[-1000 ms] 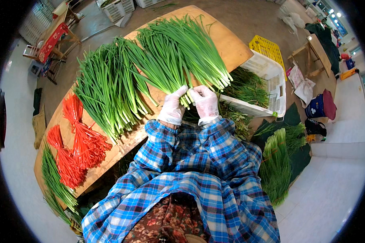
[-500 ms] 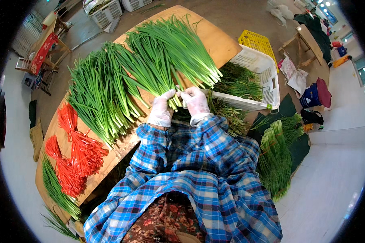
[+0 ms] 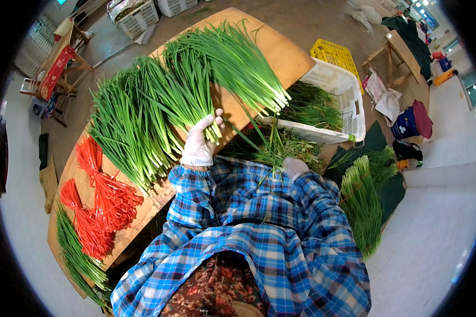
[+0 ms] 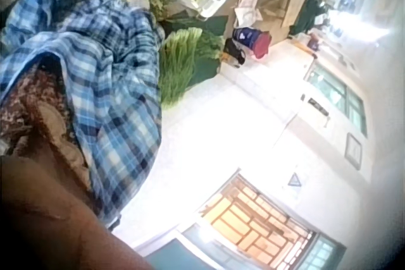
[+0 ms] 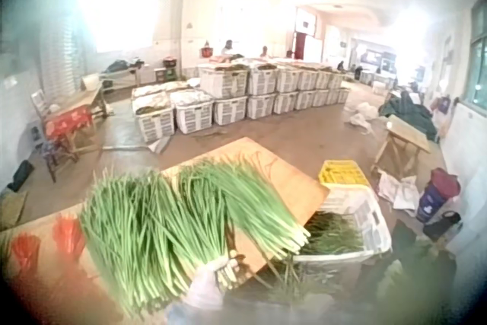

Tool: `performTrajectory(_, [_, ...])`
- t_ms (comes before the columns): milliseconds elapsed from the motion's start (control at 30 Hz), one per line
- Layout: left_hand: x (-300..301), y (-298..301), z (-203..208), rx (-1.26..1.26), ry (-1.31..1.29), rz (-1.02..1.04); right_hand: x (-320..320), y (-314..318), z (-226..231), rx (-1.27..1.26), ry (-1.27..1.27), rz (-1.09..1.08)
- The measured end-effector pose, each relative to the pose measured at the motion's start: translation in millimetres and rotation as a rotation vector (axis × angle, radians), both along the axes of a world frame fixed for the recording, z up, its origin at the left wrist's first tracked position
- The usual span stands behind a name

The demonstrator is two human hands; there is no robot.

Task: The person sorts bunches of green leaves on a table by hand, gathers them into a thick bundle, and secures the bundle with a red tie before placing it on the floor.

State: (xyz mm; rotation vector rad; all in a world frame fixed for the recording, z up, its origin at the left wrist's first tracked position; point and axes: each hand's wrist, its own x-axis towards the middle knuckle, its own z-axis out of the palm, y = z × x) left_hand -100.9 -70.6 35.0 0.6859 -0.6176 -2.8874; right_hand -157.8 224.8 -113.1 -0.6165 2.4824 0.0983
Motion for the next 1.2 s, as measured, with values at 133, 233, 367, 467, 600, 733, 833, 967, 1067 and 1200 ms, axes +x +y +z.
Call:
performTrajectory(133, [-2.9, -2.8, -16.9, 0.179, 0.108, 0.042, 4.1, 15.1, 11.3, 0.483, -0.26, 0.151])
performTrajectory(233, [-10.2, 3.5, -20.0, 0.381, 0.141, 0.025, -18.5, -14.0, 53.1, 0.198, -0.018, -0.031])
performTrajectory(367, [-3.1, 5.2, -14.1, 0.375, 0.008, 0.082, -30.4, -64.9, 123.7, -0.865, 0.291, -0.486])
performTrajectory(467, [3.2, 6.8, -12.2, 0.337, 0.053, -0.041, -37.4, -85.2, 125.2, -0.873, 0.38, -0.442])
performTrajectory(600, [16.9, 13.4, -8.2, 0.314, 0.031, -0.053, -35.7, -86.9, 125.4, -1.135, 0.383, -0.585])
performTrajectory(733, [28.4, 29.6, -25.4, 0.508, 0.192, 0.164, -53.9, -91.4, 164.5, -1.246, 0.649, -0.522])
performTrajectory(833, [31.3, 58.4, -27.1, 0.794, 0.21, 0.257, -93.0, -84.9, 156.9, -0.999, 0.568, -0.441])
performTrajectory(967, [32.8, 87.6, -28.1, 0.719, 0.174, 0.031, -127.7, -87.5, 146.5, -0.741, 0.18, -0.428])
performTrajectory(1067, [26.7, 91.2, -19.6, 0.448, 0.171, -0.096, -138.9, -89.0, 140.5, -0.827, 0.124, -0.375])
performTrajectory(1200, [-6.6, 84.0, 16.5, -0.302, -0.069, -0.078, -150.2, -88.4, 135.0, -0.681, 0.093, -0.327])
